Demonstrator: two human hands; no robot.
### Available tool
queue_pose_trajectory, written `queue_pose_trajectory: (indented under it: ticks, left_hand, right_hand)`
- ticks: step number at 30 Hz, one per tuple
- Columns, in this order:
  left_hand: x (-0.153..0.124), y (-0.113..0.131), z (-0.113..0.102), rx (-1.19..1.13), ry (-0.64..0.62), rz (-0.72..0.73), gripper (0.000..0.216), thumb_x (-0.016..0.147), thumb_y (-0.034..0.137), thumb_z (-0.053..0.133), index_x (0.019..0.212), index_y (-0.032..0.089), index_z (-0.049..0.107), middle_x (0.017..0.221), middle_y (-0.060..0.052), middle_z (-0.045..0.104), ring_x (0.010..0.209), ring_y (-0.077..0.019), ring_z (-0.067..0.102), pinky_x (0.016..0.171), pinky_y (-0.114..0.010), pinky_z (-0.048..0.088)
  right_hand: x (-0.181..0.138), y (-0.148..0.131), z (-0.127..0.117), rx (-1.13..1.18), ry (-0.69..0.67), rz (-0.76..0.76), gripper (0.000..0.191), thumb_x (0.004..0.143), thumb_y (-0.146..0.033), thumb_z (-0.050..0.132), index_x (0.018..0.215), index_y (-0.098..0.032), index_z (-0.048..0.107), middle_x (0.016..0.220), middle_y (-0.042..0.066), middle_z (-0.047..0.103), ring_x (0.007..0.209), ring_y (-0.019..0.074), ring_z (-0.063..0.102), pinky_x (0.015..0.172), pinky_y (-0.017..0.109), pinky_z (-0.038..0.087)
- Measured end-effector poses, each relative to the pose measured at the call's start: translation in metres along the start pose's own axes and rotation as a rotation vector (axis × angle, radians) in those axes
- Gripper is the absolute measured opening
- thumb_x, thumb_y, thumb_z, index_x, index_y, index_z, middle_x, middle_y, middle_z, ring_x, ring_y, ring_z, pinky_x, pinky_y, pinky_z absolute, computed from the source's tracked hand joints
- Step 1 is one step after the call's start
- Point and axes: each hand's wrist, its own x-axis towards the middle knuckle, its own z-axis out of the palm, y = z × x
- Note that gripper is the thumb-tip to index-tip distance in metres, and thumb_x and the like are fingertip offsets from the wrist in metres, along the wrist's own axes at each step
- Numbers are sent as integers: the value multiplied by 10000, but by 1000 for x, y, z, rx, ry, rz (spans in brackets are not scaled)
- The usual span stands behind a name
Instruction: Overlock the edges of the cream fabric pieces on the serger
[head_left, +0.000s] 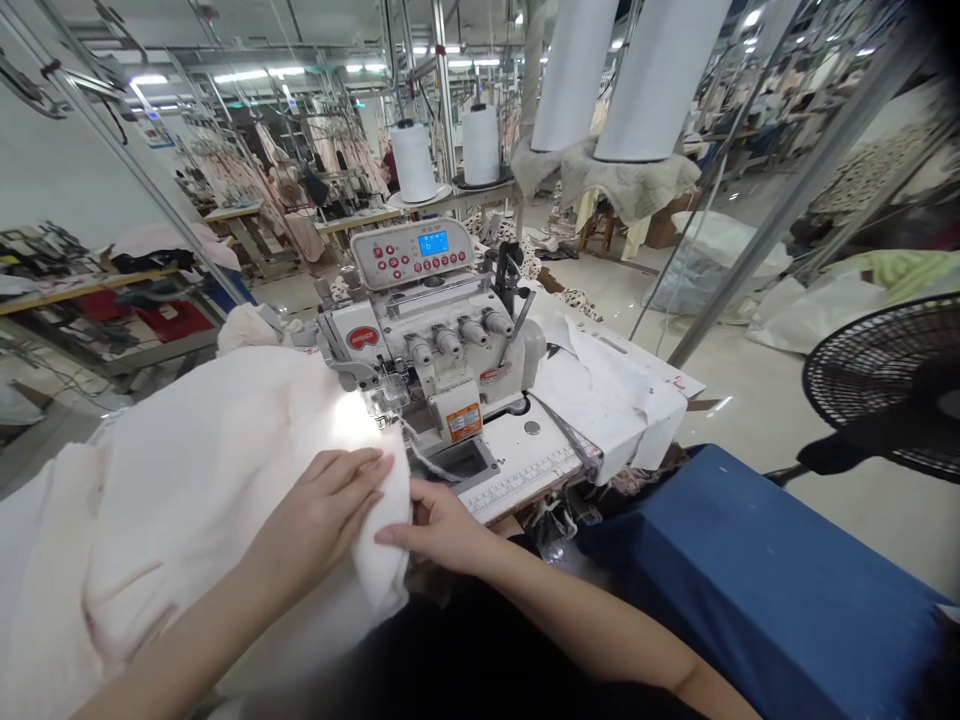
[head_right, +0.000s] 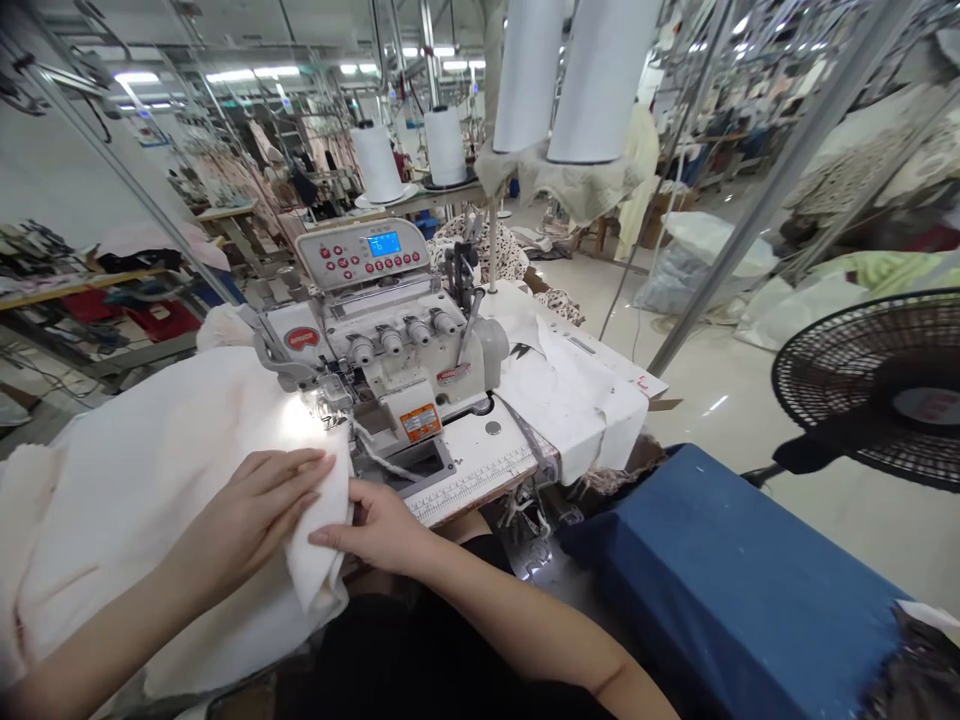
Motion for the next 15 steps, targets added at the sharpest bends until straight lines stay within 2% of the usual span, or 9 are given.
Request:
queue_pose_trajectory:
  ticks: [3,7,10,13,15]
  left_hand:
    - [0,-2,1,40,-16,-33,375,878,209,467,1250,164,485,1187,-93,512,999,-220,430,847,-346,413]
    - [0,-1,0,67,-4,-48,356,877,223,462,1220,148,518,1119,-98,545,975,-225,440,830,-350,415]
    - [1,2,1,84,-14,-69,364,876,235,459,1225,151,523,1107,-103,545,968,-229,442,821,-355,416]
    - [2,4,2,107,-27,-102,395,874,265,456,1252,161,507,1119,-116,527,980,-244,434,824,-376,415]
    - [4,4,3,107,-34,-124,410,876,278,444,1269,169,495,1121,-120,520,985,-249,432,827,-387,415]
  right_hand:
    - [1,3,-2,-39,-6,36,346,570,-353,774,788,-121,639,725,-2,605,656,116,524,665,264,440]
    - [0,5,-4,-145,20,36,288,660,-378,709,707,-102,642,637,-11,562,587,90,475,597,235,395]
    - [0,5,-1,-61,10,49,309,618,-339,745,802,-116,638,704,-7,590,639,104,514,649,251,426]
    - [1,5,1,58,-3,19,465,548,-285,792,956,-156,609,809,-5,614,732,129,553,714,274,446]
    - [1,6,2,51,6,16,476,553,-296,790,971,-161,607,819,-1,616,742,135,555,723,283,444]
